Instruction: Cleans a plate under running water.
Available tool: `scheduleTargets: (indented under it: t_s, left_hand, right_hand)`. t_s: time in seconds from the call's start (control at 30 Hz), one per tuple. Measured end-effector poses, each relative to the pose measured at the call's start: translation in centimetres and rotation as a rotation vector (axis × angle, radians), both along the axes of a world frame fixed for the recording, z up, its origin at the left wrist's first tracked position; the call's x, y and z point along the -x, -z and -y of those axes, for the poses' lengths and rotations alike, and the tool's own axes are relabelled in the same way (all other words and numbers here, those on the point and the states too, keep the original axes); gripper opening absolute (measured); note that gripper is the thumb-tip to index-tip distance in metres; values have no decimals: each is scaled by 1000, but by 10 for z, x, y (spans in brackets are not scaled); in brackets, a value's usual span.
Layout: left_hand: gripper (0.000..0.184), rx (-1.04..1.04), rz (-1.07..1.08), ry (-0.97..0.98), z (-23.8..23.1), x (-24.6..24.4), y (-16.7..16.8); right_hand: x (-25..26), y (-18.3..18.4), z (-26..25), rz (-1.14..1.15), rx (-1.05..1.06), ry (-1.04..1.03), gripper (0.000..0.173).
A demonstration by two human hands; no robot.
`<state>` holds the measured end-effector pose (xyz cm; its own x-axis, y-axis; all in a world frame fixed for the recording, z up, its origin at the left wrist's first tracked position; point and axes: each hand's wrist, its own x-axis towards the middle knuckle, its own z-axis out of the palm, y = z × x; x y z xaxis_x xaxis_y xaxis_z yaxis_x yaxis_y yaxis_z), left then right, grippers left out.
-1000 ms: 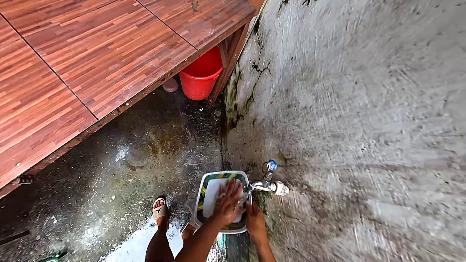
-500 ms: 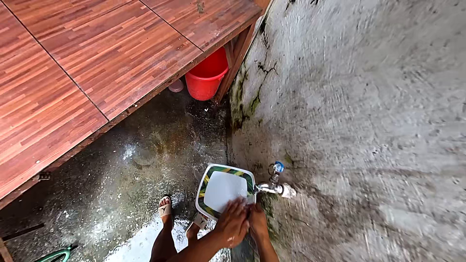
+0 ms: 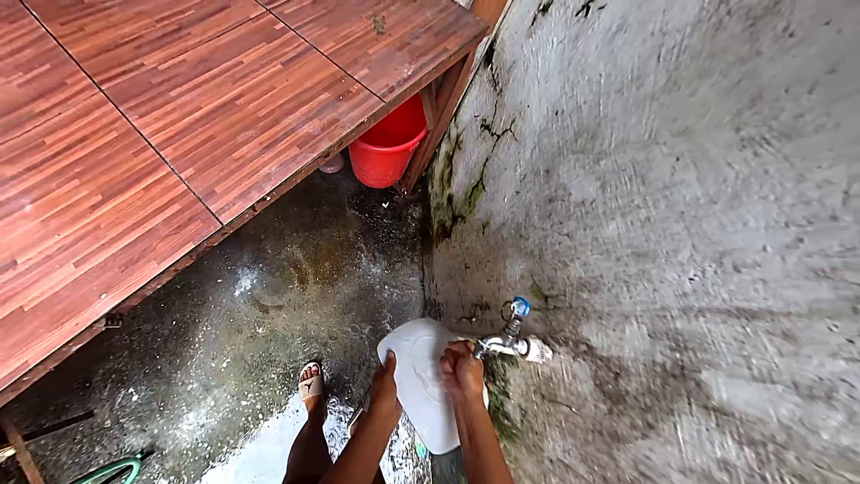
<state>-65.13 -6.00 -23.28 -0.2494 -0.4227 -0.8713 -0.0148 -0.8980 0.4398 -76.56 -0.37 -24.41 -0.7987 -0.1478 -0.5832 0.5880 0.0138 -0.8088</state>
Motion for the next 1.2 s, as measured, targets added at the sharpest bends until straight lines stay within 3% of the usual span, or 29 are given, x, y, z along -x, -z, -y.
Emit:
scheduleTargets:
  t_s: [0.07, 0.13, 0.17, 0.2, 0.23, 0.3, 0.43, 0.5, 0.57, 0.67, 0.77, 0.9, 1.0, 1.1, 1.2]
  left_hand:
    - [45, -56, -18, 1, -3, -3, -1]
    - [42, -40, -29, 61, -4, -9, 5]
    - [42, -32, -36, 88, -1, -15, 10]
    - [43, -28, -37, 104, 5, -21, 16]
    - [44, -25, -33, 115, 11, -27, 24]
    - [48, 13, -7, 168, 27, -38, 46]
    - [46, 358, 211, 493, 41, -29, 91]
    - [50, 540, 311, 844, 28, -5, 97]
    - [54, 701, 324, 1075, -4, 25, 84]
    - [55, 852, 76, 1143, -49, 59, 56]
    - [54, 937, -69, 1280, -37, 77, 47]
    - [51, 980, 141, 1360, -20, 97, 42]
    - [51, 1224, -24, 1279, -47, 60, 28]
    - [60, 1536, -207, 1335, -49, -5, 45]
    - [75, 1562, -87, 1146, -13, -39, 69]
  right_hand:
    - [-6, 11, -4, -437, -398, -375, 12]
    - [-6, 29, -12, -773, -601, -771, 19]
    - [-1, 38, -17, -843, -694, -862, 27]
    - [7, 46, -24, -828, -794, -895, 39]
    - [16, 46, -29, -665, -873, -926, 53]
    - [37, 37, -39, -301, -827, -956, 64]
    - [40, -1, -55, 171, -274, -576, 28]
    - [27, -20, -52, 204, -233, -423, 24]
    - [12, -25, -47, 146, -308, -355, 26]
    - [-6, -13, -52, 57, -386, -302, 29]
    - [-10, -16, -73, 77, -336, -210, 26]
    - [-20, -30, -82, 135, -150, -143, 17]
    - [-10, -18, -75, 146, -67, -50, 19]
    - [7, -6, -67, 180, -114, -72, 17]
    - [7, -12, -46, 325, -75, -143, 23]
